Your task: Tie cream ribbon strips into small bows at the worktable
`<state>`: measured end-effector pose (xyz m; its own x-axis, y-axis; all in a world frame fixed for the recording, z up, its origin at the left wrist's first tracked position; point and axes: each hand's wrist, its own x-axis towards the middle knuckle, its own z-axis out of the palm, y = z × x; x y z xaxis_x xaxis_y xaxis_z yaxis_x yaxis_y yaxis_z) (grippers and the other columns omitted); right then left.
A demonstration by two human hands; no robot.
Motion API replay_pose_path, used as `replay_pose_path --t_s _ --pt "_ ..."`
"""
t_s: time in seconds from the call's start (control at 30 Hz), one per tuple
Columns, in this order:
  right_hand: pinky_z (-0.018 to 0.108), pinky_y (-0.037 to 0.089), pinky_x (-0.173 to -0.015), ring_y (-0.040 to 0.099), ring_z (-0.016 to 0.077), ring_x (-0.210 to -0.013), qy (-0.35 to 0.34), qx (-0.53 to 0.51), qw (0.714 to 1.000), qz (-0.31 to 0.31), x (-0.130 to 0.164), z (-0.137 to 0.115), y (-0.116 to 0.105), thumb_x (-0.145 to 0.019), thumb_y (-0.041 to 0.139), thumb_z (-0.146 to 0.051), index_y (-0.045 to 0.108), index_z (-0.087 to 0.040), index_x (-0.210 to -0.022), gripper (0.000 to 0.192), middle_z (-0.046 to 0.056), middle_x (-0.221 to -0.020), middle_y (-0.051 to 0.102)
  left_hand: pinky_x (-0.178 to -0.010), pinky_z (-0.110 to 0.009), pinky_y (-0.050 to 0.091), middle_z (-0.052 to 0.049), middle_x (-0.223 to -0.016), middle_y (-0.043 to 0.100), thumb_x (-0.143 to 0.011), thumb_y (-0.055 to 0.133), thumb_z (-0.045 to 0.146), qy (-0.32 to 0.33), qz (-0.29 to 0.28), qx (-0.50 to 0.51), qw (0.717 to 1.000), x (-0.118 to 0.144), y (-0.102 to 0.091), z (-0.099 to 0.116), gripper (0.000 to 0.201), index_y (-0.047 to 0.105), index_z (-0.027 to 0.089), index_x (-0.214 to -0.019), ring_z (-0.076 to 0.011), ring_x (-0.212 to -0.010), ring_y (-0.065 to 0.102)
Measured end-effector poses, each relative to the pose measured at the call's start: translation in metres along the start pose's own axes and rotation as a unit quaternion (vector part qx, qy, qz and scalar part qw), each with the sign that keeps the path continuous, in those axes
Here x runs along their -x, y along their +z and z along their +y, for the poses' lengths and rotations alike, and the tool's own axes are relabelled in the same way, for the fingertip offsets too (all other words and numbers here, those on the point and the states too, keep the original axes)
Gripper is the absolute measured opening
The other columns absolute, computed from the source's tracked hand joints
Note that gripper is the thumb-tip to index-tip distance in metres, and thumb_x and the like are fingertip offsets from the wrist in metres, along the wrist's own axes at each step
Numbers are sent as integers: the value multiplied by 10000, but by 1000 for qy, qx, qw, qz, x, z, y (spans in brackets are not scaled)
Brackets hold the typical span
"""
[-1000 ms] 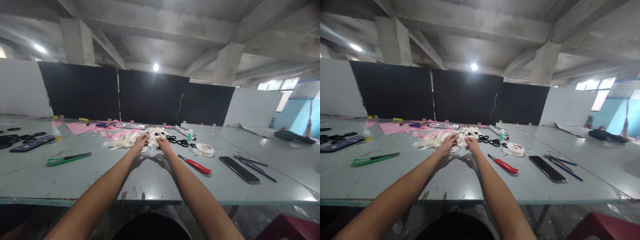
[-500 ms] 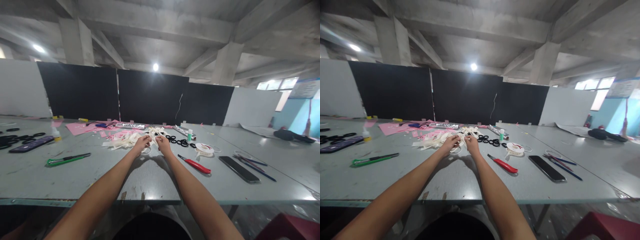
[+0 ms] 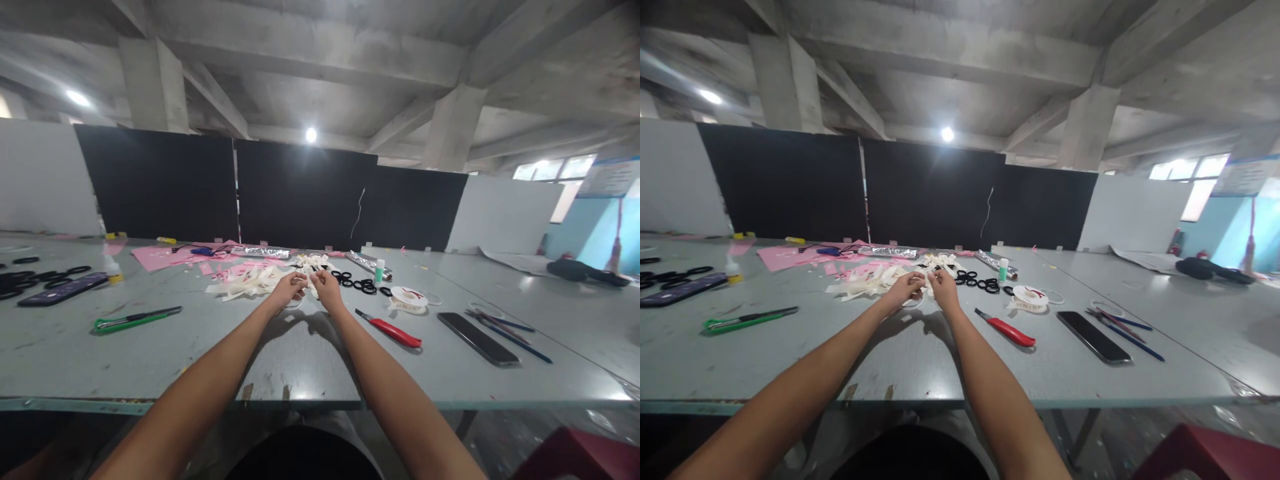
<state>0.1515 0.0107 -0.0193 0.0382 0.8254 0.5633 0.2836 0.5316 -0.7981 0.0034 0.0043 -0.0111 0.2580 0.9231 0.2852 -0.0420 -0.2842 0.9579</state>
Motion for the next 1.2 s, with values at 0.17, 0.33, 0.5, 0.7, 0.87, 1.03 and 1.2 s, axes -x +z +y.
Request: replay_pose_path --t_s 0.17,0.33,0.5,0.7,0.87,1.03,1.2 --pt "242 263 -506 366 117 -496 -40 49 998 25 2 -2 -2 -796 518 -425 543 -214 -723 225 -53 -510 411 -505 -251 468 -21 -788 596 -653 733 465 -71 -44 39 996 4 4 -1 520 505 204 -1040 -120 -545 579" --pt "250 280 -547 400 130 -543 -40 67 995 60 5 -7 -4 -806 513 -433 536 -214 -719 237 -42 -555 445 -519 -230 455 13 -695 582 -587 794 309 -27 -28 49 998 1 5 -4 611 488 185 -1101 -102 -525 559" --pt "251 283 -564 403 127 -558 -46 64 994 71 6 -8 -4 -824 487 -435 487 -215 -682 262 -41 -582 456 -533 -241 471 -7 -763 599 -644 750 359 -42 22 67 997 2 3 2 532 491 199 -1079 -118 -572 590" --pt "248 291 -561 401 125 -569 -47 85 992 76 4 -6 -4 -833 472 -414 456 -216 -670 257 -37 -600 460 -493 -210 419 -38 -736 596 -561 797 415 -86 -50 -4 995 3 5 -3 397 581 142 -752 -110 -562 557" --pt "232 322 -506 429 121 -541 -6 21 997 76 0 -2 -3 -799 502 -394 442 -223 -657 230 -40 -566 469 -543 -208 425 -18 -767 592 -556 785 392 -35 18 60 997 -1 2 -3 377 582 158 -771 -107 -628 558" --pt "220 335 -382 451 98 -432 56 -60 996 38 -1 0 0 -751 536 -385 475 -213 -678 197 -31 -588 525 -548 -217 422 8 -694 558 -544 782 370 -19 45 126 991 -6 -3 -4 360 564 155 -731 -85 -565 510" --pt "207 375 -328 488 94 -406 82 -144 986 -10 2 -3 4 -657 653 -392 476 -205 -687 259 -31 -580 538 -520 -209 410 4 -704 561 -560 762 418 -20 35 105 994 -9 -3 -8 370 568 154 -732 -90 -565 510"
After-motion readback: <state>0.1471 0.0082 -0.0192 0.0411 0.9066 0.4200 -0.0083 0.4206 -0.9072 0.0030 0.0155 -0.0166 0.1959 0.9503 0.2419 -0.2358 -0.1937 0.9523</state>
